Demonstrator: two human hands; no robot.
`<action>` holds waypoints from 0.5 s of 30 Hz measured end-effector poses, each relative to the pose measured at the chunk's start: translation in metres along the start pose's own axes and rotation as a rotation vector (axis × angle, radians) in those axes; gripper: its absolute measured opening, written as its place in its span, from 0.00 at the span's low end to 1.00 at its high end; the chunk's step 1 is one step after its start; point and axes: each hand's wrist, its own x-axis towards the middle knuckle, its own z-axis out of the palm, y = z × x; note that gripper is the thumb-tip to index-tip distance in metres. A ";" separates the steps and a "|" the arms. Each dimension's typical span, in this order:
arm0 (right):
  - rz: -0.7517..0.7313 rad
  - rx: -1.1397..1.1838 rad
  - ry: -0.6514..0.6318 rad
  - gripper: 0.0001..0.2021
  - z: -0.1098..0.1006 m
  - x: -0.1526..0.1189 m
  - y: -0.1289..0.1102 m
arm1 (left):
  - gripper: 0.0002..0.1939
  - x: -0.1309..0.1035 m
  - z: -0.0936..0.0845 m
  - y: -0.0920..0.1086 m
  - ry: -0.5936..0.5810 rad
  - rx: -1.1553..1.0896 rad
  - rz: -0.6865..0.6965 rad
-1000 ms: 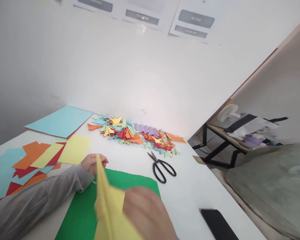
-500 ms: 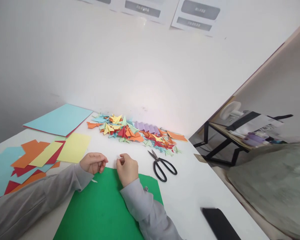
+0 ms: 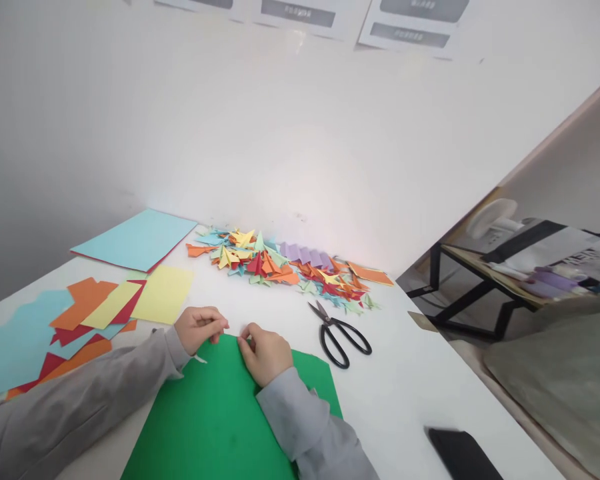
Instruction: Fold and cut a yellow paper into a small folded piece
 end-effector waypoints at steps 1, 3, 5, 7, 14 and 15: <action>-0.001 -0.012 -0.004 0.07 0.000 0.000 0.000 | 0.08 -0.001 -0.003 0.002 0.036 0.163 0.113; -0.006 -0.022 -0.009 0.07 -0.002 0.000 -0.001 | 0.06 0.000 -0.014 0.006 0.070 0.531 0.230; -0.013 -0.026 -0.017 0.07 -0.004 0.000 -0.003 | 0.12 0.002 -0.027 0.012 0.087 0.923 0.276; -0.014 -0.030 -0.018 0.07 -0.006 -0.001 -0.003 | 0.16 0.006 -0.039 0.017 0.188 1.271 0.182; -0.016 -0.034 -0.009 0.06 -0.007 -0.003 -0.003 | 0.24 0.014 -0.052 0.019 0.282 1.548 -0.132; -0.021 -0.036 -0.007 0.06 -0.007 -0.003 -0.003 | 0.24 0.014 -0.052 0.019 0.258 1.544 -0.115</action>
